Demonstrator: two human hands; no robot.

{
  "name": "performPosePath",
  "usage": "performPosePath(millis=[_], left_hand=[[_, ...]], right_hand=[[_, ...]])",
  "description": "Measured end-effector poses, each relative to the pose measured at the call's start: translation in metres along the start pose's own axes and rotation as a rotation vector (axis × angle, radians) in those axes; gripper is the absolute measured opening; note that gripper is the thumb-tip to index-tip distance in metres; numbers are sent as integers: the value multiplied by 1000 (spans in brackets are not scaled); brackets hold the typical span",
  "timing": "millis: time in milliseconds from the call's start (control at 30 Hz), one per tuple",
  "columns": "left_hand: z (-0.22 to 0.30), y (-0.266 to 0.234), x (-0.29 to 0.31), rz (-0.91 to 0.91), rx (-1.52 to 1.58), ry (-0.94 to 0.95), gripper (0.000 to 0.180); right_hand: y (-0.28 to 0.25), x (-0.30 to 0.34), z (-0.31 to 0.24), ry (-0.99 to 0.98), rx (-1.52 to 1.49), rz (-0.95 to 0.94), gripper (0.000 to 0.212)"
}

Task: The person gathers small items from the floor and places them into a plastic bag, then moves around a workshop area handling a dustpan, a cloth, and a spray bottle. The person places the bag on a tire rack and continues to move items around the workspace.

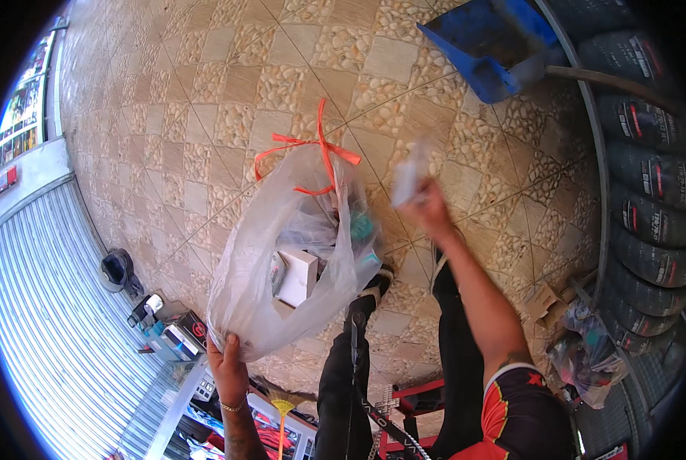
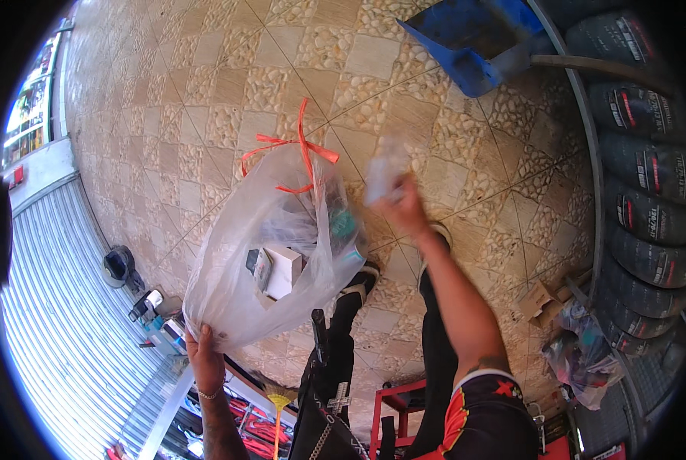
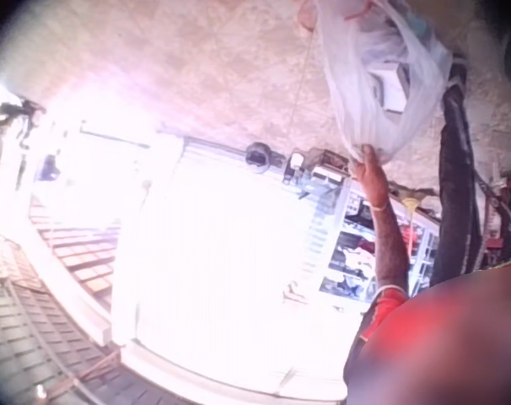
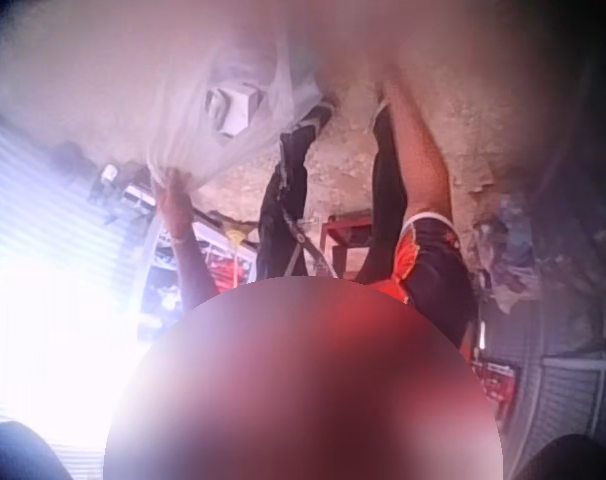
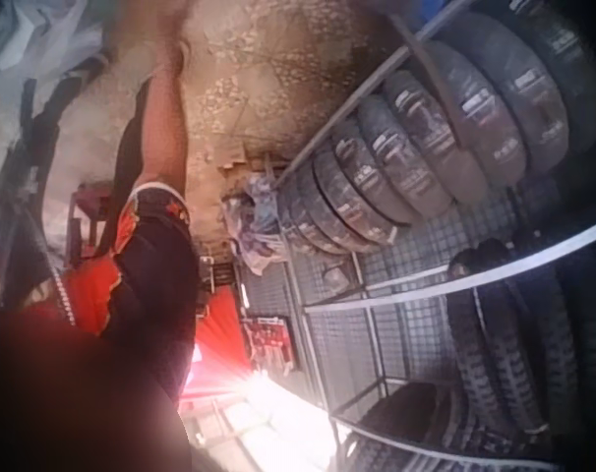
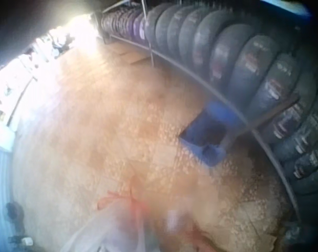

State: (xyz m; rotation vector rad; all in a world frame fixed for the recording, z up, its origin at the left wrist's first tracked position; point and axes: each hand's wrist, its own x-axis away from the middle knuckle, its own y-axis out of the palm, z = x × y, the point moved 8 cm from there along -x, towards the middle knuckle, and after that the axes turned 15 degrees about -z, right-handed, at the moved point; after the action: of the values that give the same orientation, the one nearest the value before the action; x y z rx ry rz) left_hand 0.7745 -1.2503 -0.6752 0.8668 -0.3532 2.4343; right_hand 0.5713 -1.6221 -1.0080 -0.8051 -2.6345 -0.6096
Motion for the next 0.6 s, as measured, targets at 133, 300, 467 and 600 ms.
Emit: performPosePath(millis=[133, 300, 467, 600], left_hand=[[0, 4, -2, 5, -32, -28, 46], [9, 0, 0, -7, -122, -37, 45], [6, -3, 3, -23, -120, -46, 42], [18, -12, 16, 1, -133, -16, 40]], right_hand=[[194, 75, -17, 163, 119, -553, 47], [214, 62, -60, 33, 953, -174, 61], [138, -8, -20, 475, 864, 291, 58], [106, -15, -3, 620, 670, 310, 29]])
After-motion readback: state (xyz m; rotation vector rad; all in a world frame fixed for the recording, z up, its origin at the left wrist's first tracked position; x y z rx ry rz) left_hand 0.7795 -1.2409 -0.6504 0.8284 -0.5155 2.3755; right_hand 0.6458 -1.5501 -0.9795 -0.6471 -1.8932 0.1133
